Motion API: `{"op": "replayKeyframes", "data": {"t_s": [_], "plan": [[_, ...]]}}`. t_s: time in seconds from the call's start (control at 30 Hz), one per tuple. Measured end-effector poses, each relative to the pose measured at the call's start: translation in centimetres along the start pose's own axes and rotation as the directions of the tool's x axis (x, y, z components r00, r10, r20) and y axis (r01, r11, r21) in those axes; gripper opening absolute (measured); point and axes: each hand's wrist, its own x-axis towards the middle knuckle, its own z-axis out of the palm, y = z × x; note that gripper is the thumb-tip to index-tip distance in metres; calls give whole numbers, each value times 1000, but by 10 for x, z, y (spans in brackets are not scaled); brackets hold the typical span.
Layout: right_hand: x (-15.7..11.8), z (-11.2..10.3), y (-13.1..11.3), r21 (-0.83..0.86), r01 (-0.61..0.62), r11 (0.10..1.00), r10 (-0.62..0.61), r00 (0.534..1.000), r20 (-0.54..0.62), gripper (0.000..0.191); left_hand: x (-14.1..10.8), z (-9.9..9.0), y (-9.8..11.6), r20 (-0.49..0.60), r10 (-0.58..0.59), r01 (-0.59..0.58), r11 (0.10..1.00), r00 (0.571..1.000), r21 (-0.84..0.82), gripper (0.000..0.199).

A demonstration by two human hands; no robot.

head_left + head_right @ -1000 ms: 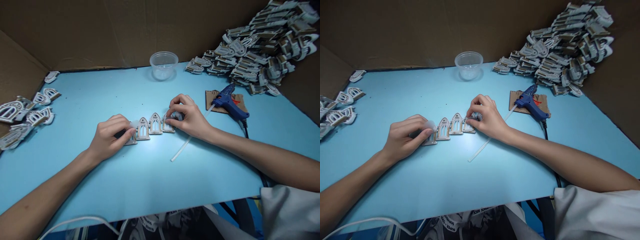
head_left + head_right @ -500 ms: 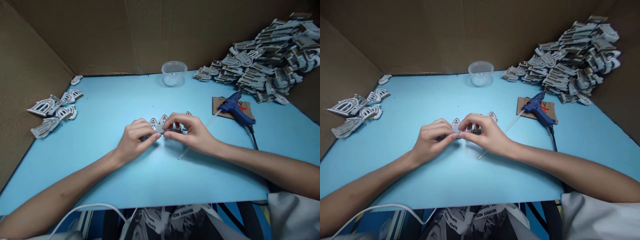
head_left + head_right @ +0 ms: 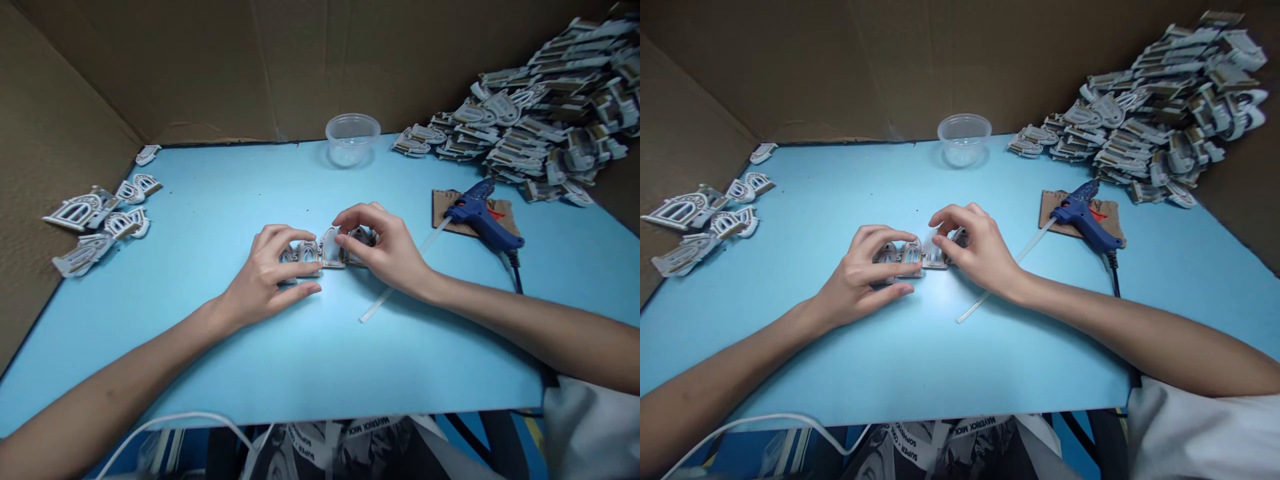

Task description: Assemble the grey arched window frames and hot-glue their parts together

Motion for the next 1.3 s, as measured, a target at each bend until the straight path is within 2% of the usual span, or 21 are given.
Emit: {"op": "replayKeyframes", "data": {"t_s": [0.07,0.2,0.53,0.77,0.97,1.1,1.2,1.3], "plan": [[2,-1,5,-83,-9,996,12,999,35,11,-2,-1,-4,57,12,-12,1000,998,6,28],[3,3,10,-136,-36,990,46,996,75,13,-5,1,-7,122,28,-31,999,992,24,35],[4,4,9,-129,-50,990,55,998,34,10,-5,2,-6,148,19,-25,999,989,42,35],[3,7,9,-155,-82,985,91,995,46,6,-6,2,-7,138,4,-8,1000,990,26,36],[2,12,10,-393,20,919,9,998,70,7,-6,3,-8,129,6,-9,1000,992,22,34],[-1,15,4,-453,41,890,-6,997,79,15,-7,3,-9,123,8,-11,1000,992,23,31],[11,3,2,-478,78,875,-63,997,48,20,-7,3,-11,135,-5,3,1000,991,15,31],[54,-27,8,-561,102,821,-151,988,-42,17,-7,4,-12,141,-27,30,999,990,-18,33]]}}
